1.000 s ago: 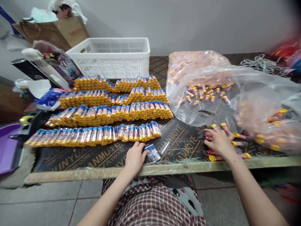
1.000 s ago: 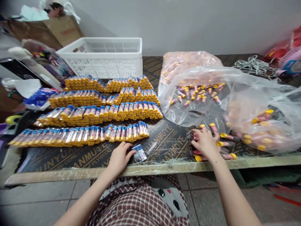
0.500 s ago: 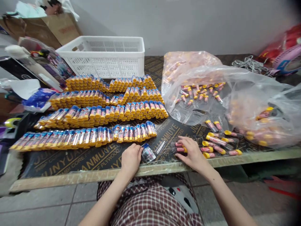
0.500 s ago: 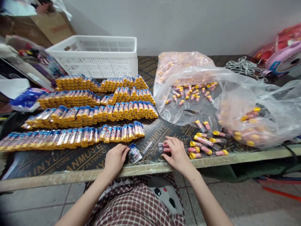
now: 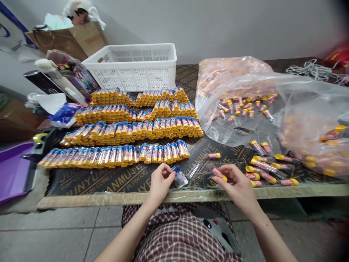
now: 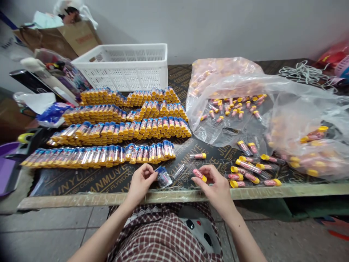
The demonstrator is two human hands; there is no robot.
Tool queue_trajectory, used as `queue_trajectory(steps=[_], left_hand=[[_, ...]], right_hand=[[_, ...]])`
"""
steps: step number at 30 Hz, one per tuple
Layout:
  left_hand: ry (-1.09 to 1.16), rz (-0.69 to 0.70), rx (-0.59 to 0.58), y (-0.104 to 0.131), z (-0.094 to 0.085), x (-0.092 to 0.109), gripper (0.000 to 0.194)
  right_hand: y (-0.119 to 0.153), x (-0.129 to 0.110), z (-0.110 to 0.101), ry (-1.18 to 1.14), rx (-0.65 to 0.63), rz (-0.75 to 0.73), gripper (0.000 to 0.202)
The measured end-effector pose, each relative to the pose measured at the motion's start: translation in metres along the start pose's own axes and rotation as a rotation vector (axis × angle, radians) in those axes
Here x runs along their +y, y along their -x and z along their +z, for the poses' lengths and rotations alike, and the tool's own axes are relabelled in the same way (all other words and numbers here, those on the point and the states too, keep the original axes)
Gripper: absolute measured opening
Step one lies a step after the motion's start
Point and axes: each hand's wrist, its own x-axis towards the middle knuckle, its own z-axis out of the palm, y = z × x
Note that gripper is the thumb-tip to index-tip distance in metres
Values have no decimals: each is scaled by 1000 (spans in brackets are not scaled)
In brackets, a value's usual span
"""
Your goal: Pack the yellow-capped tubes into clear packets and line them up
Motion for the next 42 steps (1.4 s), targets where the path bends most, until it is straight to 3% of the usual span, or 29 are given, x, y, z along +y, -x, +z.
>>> queue_trajectory(steps=[4, 6, 9, 16, 21, 26, 31, 38, 42], left_hand=[[502, -277, -20, 2, 3, 13, 33], [614, -337, -24, 2, 4, 19, 42], [717, -382, 29, 1, 5, 23, 33], [811, -381, 162, -3, 4, 25, 32], [829, -376, 175, -3, 3, 24, 34], [800, -344, 166, -1, 8, 24, 32], [764, -290, 22, 4, 9, 31, 28], [601, -355, -296, 14, 8, 33, 33], [568, -374, -375, 20, 11, 33, 30]], right_hand=[[8, -27, 15, -181, 180, 14, 20], [13, -39, 21, -230, 218, -23, 15], [21, -49, 28, -230, 209, -87, 16], [34, -46, 40, -97, 202, -294, 39], [34, -47, 45, -67, 205, -363, 47], [34, -49, 49, -83, 109, -395, 49], [31, -47, 52, -134, -45, -388, 48], [18, -45, 50, -46, -20, -471, 71], [10, -45, 47, -116, -189, -480, 83]])
